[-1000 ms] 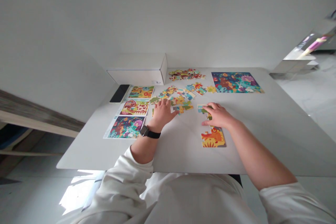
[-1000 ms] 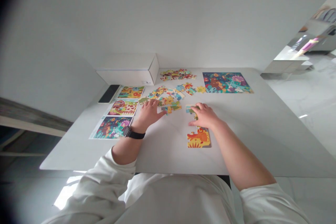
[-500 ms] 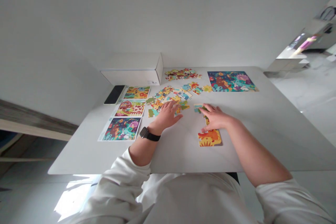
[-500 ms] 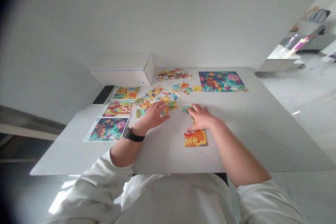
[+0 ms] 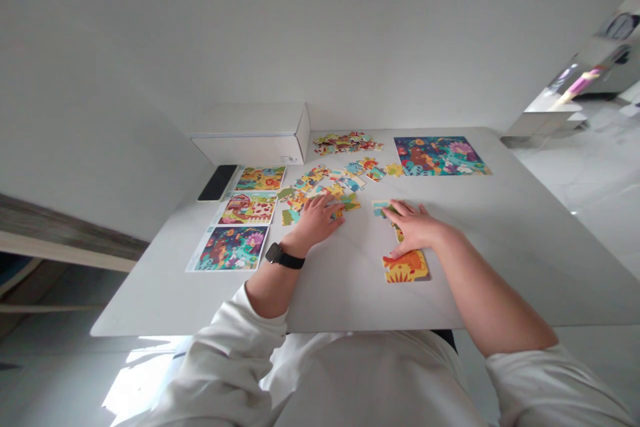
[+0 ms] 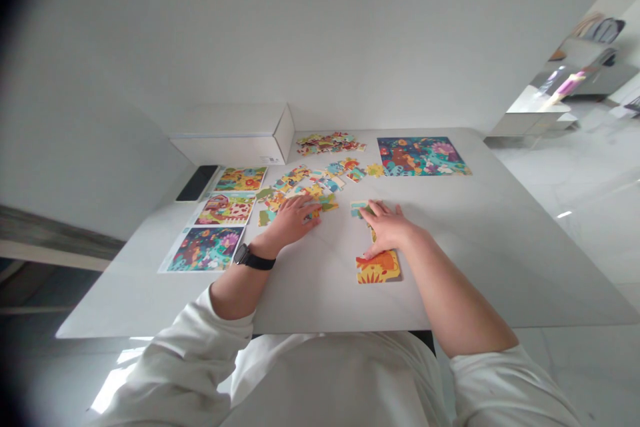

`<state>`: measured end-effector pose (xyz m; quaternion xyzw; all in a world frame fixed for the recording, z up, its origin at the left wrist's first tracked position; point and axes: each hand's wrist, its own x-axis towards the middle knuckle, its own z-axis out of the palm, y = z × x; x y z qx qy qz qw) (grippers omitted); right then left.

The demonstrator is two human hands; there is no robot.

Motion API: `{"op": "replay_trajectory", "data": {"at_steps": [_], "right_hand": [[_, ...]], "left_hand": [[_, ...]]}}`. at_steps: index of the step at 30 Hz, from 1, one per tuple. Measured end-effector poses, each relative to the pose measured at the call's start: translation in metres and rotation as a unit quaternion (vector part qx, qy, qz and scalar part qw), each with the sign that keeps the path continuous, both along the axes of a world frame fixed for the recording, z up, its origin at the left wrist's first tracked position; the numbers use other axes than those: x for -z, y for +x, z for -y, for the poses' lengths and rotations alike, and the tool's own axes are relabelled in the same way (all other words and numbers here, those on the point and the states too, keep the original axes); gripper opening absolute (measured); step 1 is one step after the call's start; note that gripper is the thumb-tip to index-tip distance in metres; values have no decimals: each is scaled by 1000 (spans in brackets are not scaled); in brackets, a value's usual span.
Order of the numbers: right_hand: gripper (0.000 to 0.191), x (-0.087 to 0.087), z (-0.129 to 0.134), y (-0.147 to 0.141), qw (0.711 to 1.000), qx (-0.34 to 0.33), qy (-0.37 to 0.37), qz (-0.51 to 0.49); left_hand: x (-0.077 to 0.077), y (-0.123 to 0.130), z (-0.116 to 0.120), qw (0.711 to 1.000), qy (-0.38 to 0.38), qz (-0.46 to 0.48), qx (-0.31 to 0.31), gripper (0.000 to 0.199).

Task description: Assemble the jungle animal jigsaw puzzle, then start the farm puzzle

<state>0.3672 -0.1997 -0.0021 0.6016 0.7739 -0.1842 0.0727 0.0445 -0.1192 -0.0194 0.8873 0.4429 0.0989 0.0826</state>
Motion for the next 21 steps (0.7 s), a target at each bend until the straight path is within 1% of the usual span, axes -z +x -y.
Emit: {"op": "replay_trajectory", "data": {"at_steps": [3,10,13,15,17,19,21], "right_hand": [[146,2,0,5,1000,1,-3,6],[148,-1,2,4,1000,6,-14,13],[142,-2,2,4,1000,3,1,-5],[127,-3,0,3,999,18,32,-23],[100,-6,-4,1,994,47,90,-44],[71,-7,-9,-2,981,71,165,-71],[54,-6,-15,-4,966,86,224,-96]], "left_hand": [[-1,-1,0,1000,-1,-3,-4,45],[-3,-5,-2,1000,4,1,-8,40],[-5,-4,-3,1000,19,-1,-5,39],[-7,-3,-3,999,33,9,-12,39],[-9,-1,-2,998,42,29,-25,40],[-13,1,-3,997,46,53,-32,39],[-16,2,-7,996,48,72,-38,37]]}}
